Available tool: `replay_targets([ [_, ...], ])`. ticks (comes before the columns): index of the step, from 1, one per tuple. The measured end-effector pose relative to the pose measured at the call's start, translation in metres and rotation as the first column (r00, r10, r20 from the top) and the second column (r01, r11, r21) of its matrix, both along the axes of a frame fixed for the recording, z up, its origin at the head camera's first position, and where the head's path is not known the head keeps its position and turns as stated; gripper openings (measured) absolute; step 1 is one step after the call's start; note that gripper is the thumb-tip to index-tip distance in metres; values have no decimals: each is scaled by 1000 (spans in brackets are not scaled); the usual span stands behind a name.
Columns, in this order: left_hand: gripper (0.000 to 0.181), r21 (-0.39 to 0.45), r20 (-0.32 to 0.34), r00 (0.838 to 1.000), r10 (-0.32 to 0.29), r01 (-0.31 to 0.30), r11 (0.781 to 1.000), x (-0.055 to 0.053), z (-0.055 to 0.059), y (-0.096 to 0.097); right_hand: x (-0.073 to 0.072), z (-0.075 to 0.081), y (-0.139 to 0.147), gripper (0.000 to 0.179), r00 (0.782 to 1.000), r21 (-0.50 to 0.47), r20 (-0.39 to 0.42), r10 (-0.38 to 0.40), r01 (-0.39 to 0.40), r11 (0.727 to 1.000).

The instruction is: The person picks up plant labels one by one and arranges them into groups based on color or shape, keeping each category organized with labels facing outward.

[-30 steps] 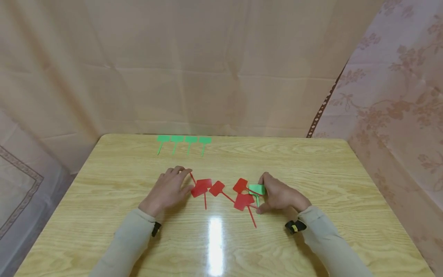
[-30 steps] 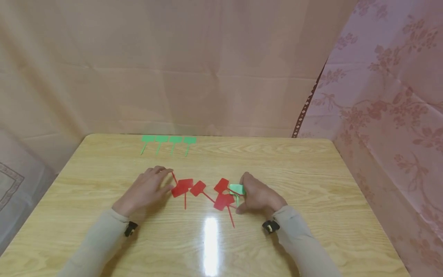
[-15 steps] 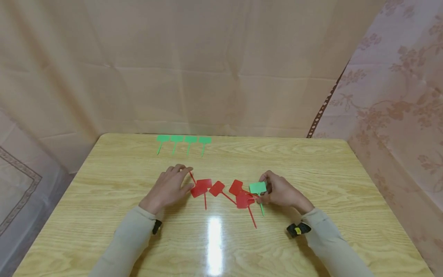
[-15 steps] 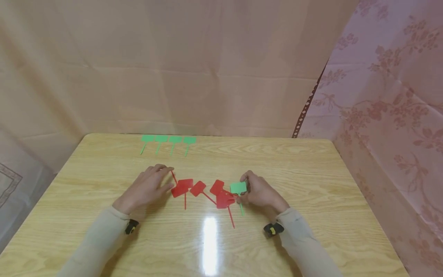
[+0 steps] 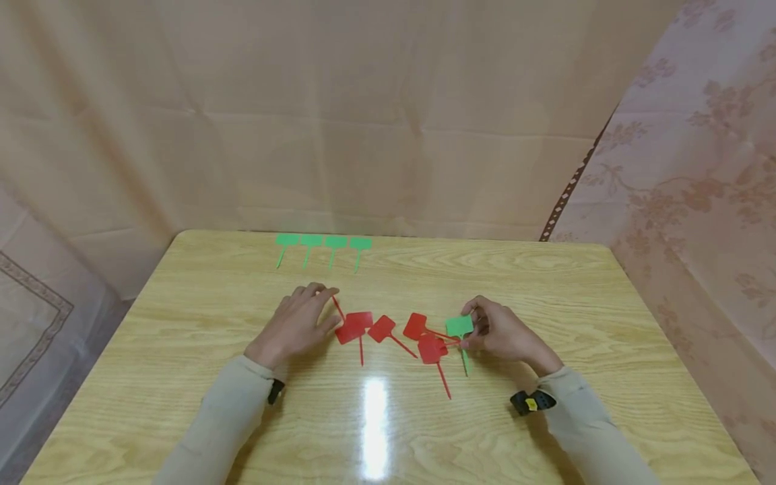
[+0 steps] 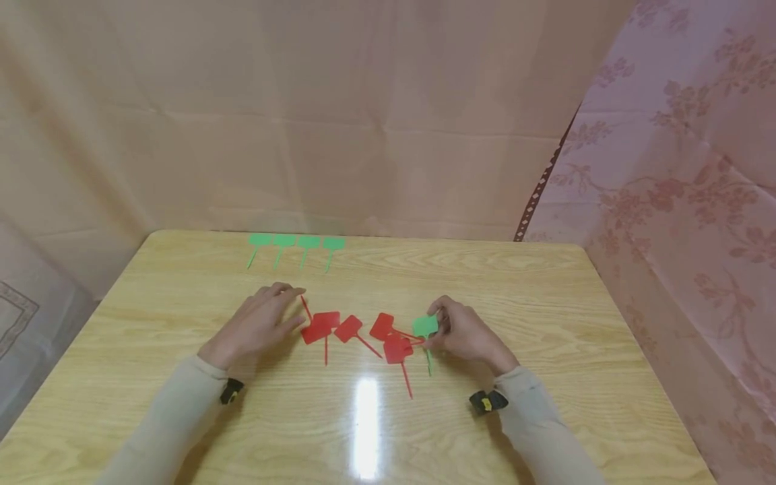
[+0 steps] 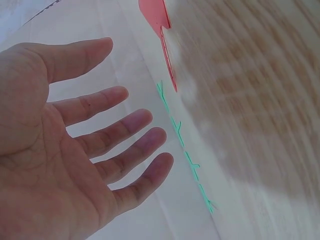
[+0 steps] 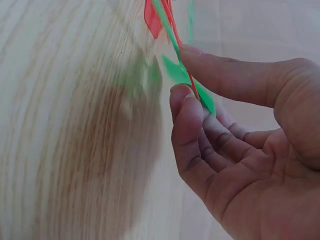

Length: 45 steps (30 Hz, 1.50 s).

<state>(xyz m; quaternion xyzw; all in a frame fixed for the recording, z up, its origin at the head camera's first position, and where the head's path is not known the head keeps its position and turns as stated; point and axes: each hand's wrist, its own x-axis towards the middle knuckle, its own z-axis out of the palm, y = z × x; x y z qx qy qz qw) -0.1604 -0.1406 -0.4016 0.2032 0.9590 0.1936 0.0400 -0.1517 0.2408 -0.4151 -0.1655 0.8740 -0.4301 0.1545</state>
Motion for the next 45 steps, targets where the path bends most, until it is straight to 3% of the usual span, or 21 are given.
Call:
replay_targets([
  [6,55,-10,10,1000,5,-5,1000,-4,1,2,0,-2,-1,34,1000,-9,-22,-20,19,1000],
  [14,52,4,-5,1000,-7,7,1000,-7,1,3,0,-6,-2,10,986,44,-116,-116,122,992],
  [26,53,25,-3,1000,-20,20,999,-10,1,7,-1,8,0,10,946,129,-260,-192,232,964],
  [33,53,31,10,1000,-22,21,999,-13,-2,8,-12,14,-2,14,917,101,-329,-224,270,958],
  [37,53,33,20,1000,-16,15,999,-14,-4,7,-28,16,-13,15,924,52,-302,-235,262,964],
  [45,52,53,28,1000,-9,8,999,-16,-8,8,-66,11,-53,19,960,-80,-109,-259,252,965],
])
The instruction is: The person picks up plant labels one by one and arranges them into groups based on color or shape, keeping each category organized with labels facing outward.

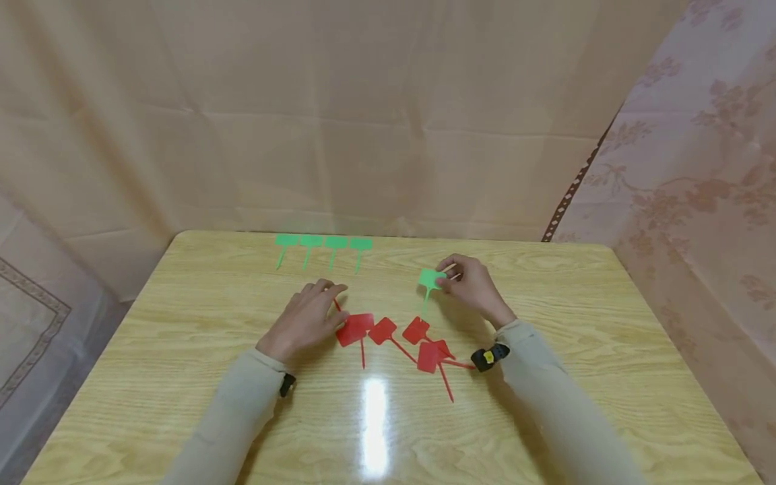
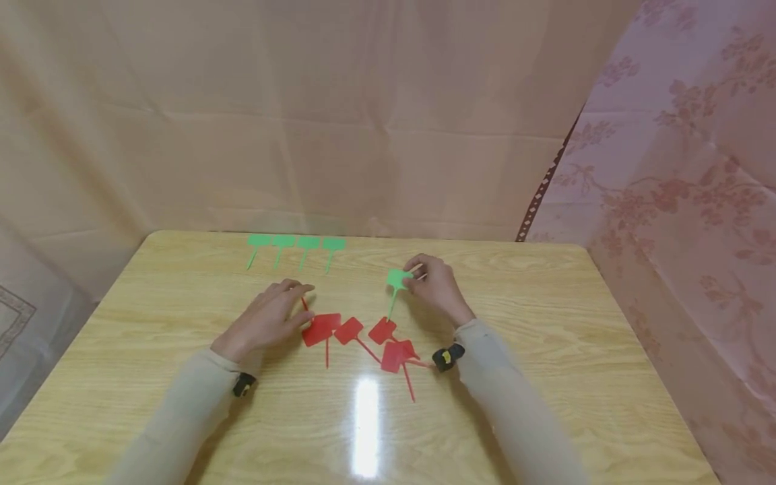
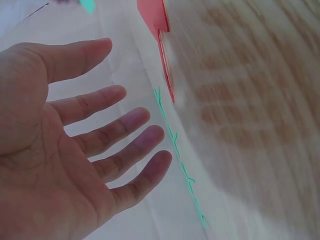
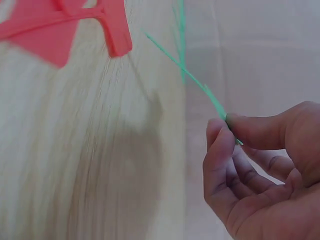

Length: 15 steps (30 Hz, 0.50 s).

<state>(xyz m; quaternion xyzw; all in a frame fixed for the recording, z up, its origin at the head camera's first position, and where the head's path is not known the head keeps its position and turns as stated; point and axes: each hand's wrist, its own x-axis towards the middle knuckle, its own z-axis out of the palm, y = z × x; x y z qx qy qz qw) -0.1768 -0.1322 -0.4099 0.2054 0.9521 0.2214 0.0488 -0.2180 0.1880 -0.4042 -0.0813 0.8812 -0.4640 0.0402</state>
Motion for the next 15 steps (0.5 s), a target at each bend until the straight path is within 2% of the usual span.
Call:
replay_targets([
  [4,51,12,0,1000,0,0,1000,0,-2,1,-20,-8,-17,18,999,-53,49,2,1,999],
  [7,51,16,-4,1000,2,-2,1000,-1,-3,2,-33,-15,-29,17,998,-60,57,-8,12,998],
  [12,52,16,-6,1000,4,-3,1000,-2,-2,2,-54,-24,-44,16,997,-12,71,-24,25,1000],
  [15,52,19,-3,1000,-1,1,1000,-4,-2,3,-64,-27,-51,15,996,53,77,-38,34,998],
])
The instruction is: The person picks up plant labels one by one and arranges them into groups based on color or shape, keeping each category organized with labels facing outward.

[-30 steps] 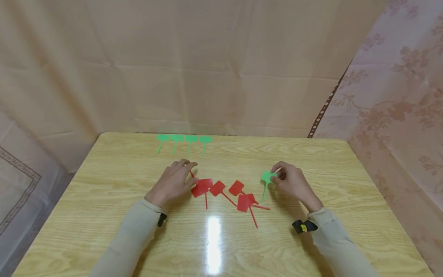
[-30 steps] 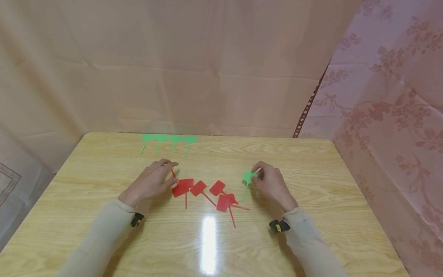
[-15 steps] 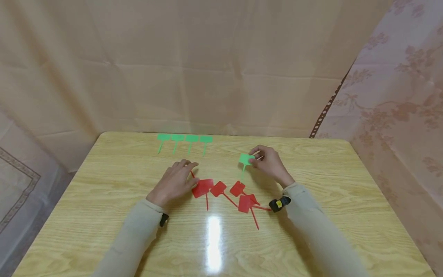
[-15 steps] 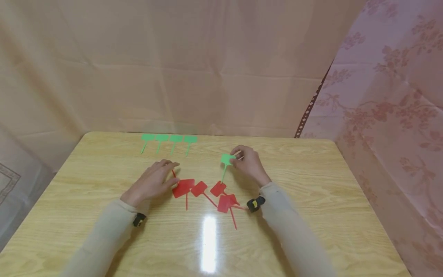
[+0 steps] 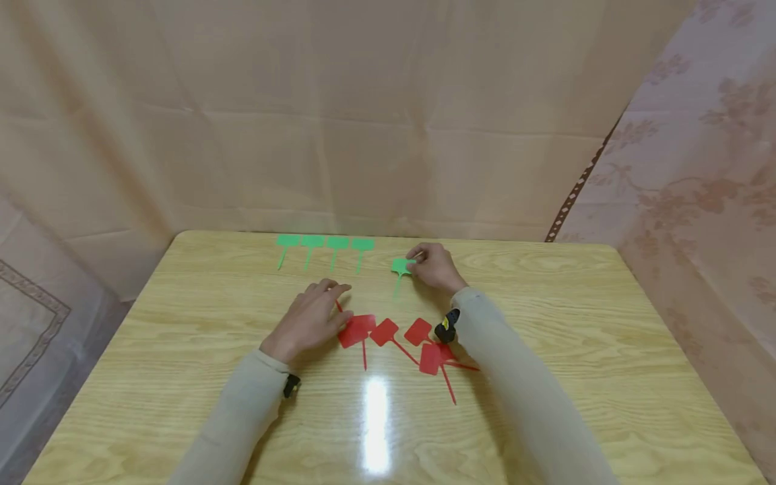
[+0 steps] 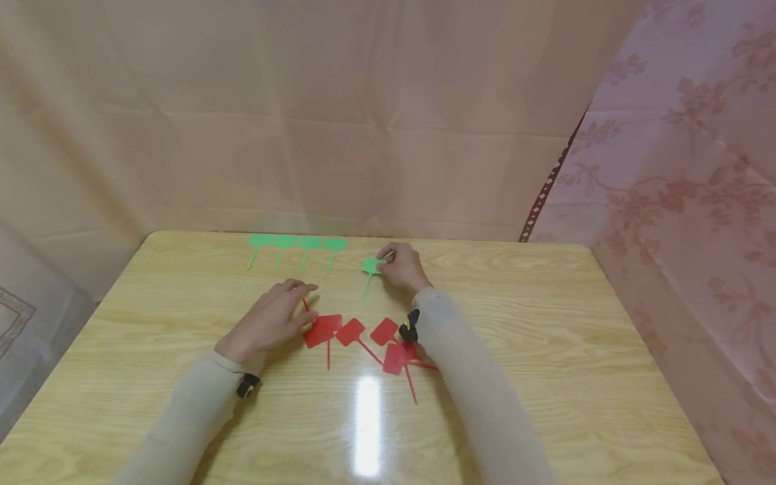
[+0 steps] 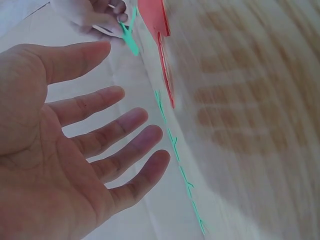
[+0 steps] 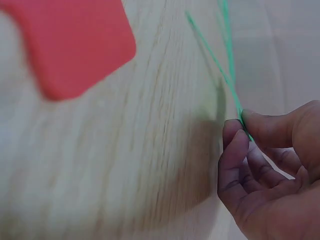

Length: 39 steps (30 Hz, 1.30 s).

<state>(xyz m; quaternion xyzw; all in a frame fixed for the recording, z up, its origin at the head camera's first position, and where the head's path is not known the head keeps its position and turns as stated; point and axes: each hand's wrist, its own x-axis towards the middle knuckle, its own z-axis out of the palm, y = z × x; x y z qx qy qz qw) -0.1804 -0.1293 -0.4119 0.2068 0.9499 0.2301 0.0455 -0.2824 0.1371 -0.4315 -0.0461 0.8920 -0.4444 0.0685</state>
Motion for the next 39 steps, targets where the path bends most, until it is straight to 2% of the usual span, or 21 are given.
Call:
replay_targets([
  [5,51,3,3,1000,1,-1,1000,0,1,1,-13,1,-9,15,1000,78,-9,-10,10,997],
  [14,49,-14,-5,1000,3,-3,1000,7,-3,0,-27,1,-18,16,999,79,-39,23,-20,997],
  [19,50,-30,-16,1000,19,-19,999,8,-4,-4,-29,0,-20,21,997,97,-72,33,-26,995],
  [22,51,-50,-21,999,41,-42,998,9,-5,-10,-28,0,-21,30,993,89,-104,50,-41,995],
  [25,53,-64,-17,998,59,-60,996,9,-6,-16,-25,-1,-23,40,985,127,-140,102,-85,988],
  [28,53,-65,-13,998,65,-66,996,8,-6,-19,-19,-1,-26,45,972,270,-147,184,-140,953],
  [31,52,-70,-23,997,68,-69,995,5,-5,-21,-13,0,-30,47,958,444,-111,264,-190,876],
  [35,50,-82,-38,997,61,-64,995,-1,-5,-18,-9,0,-33,50,950,570,-69,305,-214,793],
  [36,50,-83,-34,998,61,-63,995,-3,-5,-17,-10,-1,-34,51,948,590,-68,310,-212,779],
  [39,51,-99,-42,998,51,-55,994,-10,-4,-12,-12,-2,-35,51,949,616,-63,310,-207,760],
])
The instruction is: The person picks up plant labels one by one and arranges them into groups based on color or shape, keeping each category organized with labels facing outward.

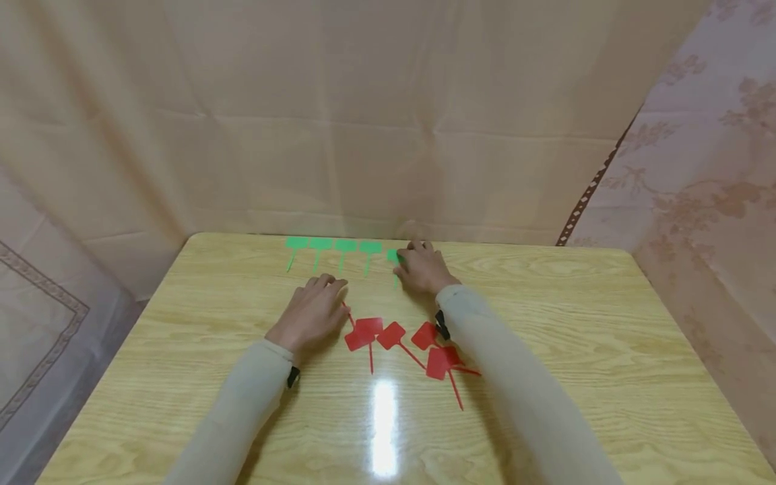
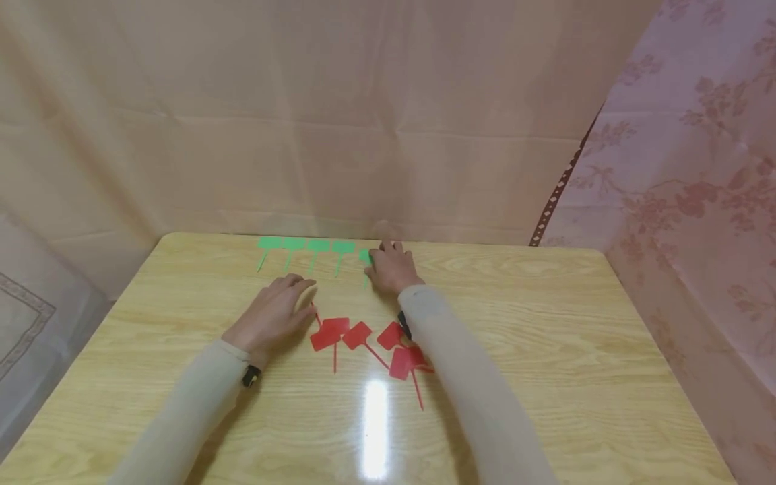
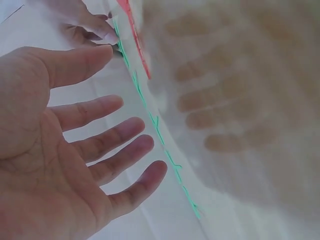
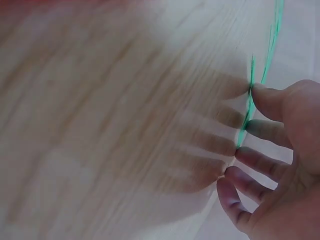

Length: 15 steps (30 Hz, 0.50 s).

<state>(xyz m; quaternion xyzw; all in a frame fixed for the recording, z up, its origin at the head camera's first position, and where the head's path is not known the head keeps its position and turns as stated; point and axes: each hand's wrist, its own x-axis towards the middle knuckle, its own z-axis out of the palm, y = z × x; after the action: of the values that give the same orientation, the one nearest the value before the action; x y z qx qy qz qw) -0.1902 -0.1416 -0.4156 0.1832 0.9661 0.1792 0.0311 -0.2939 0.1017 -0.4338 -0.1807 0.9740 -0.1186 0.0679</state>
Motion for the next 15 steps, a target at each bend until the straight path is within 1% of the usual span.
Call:
replay_targets([
  [5,54,-25,8,1000,-5,5,1000,-11,5,10,-3,2,-4,51,1000,9,23,-5,5,1000],
  [8,54,-30,18,1000,-16,16,999,-16,7,15,-5,2,-5,51,999,18,30,-15,15,1000],
  [12,54,-44,27,999,-30,31,999,-20,8,20,-8,3,-6,51,998,29,43,-36,35,999],
  [15,54,-51,34,999,-31,32,998,-21,9,21,-9,3,-4,51,998,11,48,-38,38,999],
])
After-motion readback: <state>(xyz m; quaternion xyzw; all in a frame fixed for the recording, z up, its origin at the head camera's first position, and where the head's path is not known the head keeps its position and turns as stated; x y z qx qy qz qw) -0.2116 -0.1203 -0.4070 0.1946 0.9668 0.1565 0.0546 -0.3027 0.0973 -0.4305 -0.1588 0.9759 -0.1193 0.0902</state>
